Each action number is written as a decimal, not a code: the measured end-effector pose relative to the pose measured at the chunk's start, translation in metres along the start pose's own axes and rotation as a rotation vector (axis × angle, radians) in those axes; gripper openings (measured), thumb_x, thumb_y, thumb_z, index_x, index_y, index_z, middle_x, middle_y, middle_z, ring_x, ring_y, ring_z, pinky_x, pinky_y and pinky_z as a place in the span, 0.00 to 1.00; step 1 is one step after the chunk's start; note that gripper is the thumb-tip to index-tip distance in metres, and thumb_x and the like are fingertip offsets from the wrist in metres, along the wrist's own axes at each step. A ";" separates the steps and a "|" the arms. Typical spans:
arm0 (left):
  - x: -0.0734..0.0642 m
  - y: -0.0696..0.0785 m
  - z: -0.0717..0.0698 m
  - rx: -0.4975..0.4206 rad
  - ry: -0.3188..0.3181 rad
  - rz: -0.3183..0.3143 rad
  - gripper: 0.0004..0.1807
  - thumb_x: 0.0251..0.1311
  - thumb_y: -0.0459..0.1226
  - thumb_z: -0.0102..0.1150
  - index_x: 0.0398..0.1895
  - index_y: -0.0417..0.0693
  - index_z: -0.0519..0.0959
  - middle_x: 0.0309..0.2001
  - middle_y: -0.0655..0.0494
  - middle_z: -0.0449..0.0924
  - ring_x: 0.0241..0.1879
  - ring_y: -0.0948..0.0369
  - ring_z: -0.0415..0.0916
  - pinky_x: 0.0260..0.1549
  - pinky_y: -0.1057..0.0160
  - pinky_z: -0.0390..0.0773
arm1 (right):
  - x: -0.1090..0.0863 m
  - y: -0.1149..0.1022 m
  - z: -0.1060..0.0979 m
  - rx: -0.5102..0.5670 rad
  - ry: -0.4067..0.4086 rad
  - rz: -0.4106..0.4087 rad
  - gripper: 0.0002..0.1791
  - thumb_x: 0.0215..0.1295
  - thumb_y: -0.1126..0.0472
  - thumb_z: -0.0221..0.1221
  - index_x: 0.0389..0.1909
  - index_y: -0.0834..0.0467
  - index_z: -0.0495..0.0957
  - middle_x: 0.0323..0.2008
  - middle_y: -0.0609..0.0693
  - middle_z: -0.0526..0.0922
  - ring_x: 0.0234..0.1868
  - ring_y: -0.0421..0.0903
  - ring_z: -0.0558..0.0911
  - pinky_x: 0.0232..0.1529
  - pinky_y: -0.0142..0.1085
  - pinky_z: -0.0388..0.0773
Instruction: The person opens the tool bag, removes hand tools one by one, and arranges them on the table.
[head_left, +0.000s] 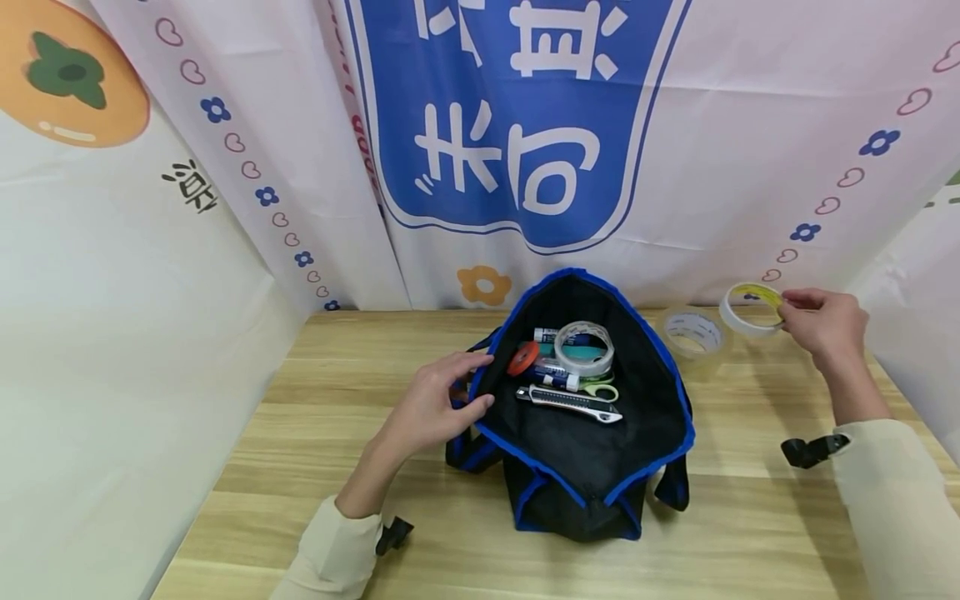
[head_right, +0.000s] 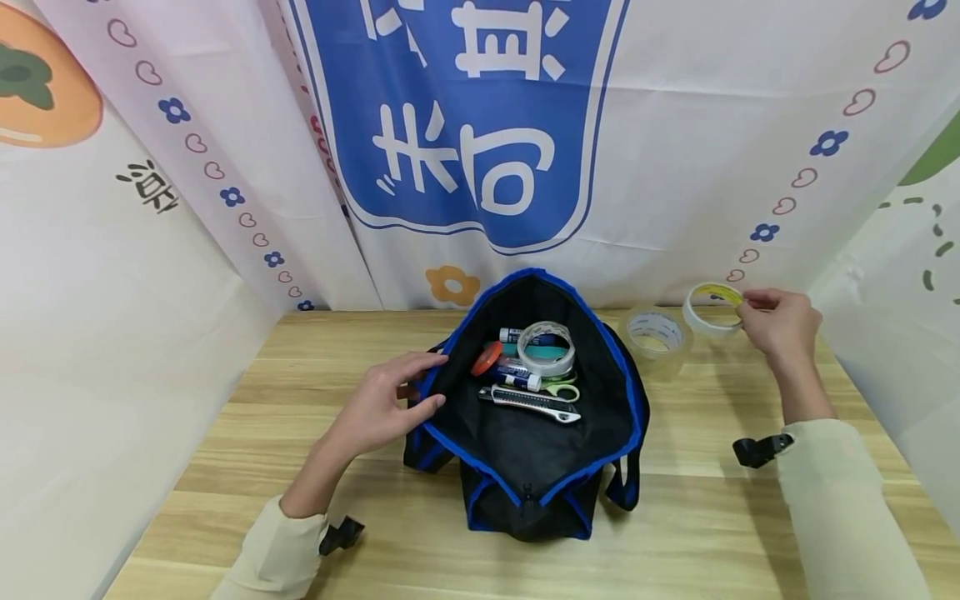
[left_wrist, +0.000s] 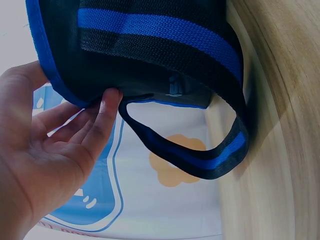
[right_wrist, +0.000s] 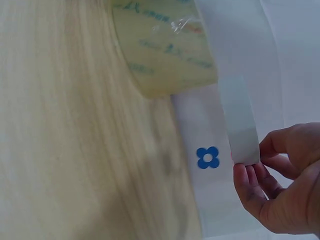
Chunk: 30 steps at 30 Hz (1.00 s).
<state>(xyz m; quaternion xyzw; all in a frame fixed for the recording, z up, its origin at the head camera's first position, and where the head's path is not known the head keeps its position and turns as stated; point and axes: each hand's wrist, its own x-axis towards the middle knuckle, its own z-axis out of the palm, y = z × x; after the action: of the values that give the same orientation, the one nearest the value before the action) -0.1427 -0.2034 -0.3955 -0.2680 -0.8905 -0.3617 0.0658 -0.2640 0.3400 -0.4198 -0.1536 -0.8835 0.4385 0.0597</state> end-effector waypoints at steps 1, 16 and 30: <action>0.000 0.000 0.000 0.001 0.001 0.001 0.29 0.66 0.36 0.71 0.70 0.40 0.80 0.66 0.43 0.83 0.47 0.52 0.85 0.39 0.51 0.90 | 0.001 0.002 0.001 0.004 -0.002 0.011 0.28 0.77 0.58 0.57 0.71 0.71 0.75 0.23 0.17 0.69 0.24 0.20 0.78 0.33 0.25 0.85; -0.002 -0.001 0.002 -0.017 -0.001 0.005 0.28 0.66 0.35 0.71 0.69 0.39 0.80 0.65 0.43 0.84 0.43 0.55 0.83 0.37 0.51 0.89 | 0.017 0.026 0.026 -0.046 -0.046 0.048 0.29 0.78 0.53 0.57 0.70 0.69 0.76 0.48 0.55 0.88 0.37 0.35 0.80 0.32 0.26 0.83; -0.001 0.000 -0.001 -0.022 -0.016 -0.008 0.28 0.66 0.36 0.71 0.70 0.40 0.80 0.68 0.42 0.81 0.38 0.58 0.82 0.36 0.50 0.89 | 0.009 0.015 0.037 -0.140 -0.087 -0.061 0.30 0.78 0.56 0.54 0.73 0.71 0.72 0.66 0.72 0.75 0.59 0.65 0.77 0.31 0.24 0.72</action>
<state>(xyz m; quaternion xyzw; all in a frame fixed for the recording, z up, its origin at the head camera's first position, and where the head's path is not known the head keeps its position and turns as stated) -0.1422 -0.2044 -0.3956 -0.2680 -0.8881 -0.3694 0.0542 -0.2785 0.3235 -0.4543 -0.1111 -0.9180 0.3799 0.0238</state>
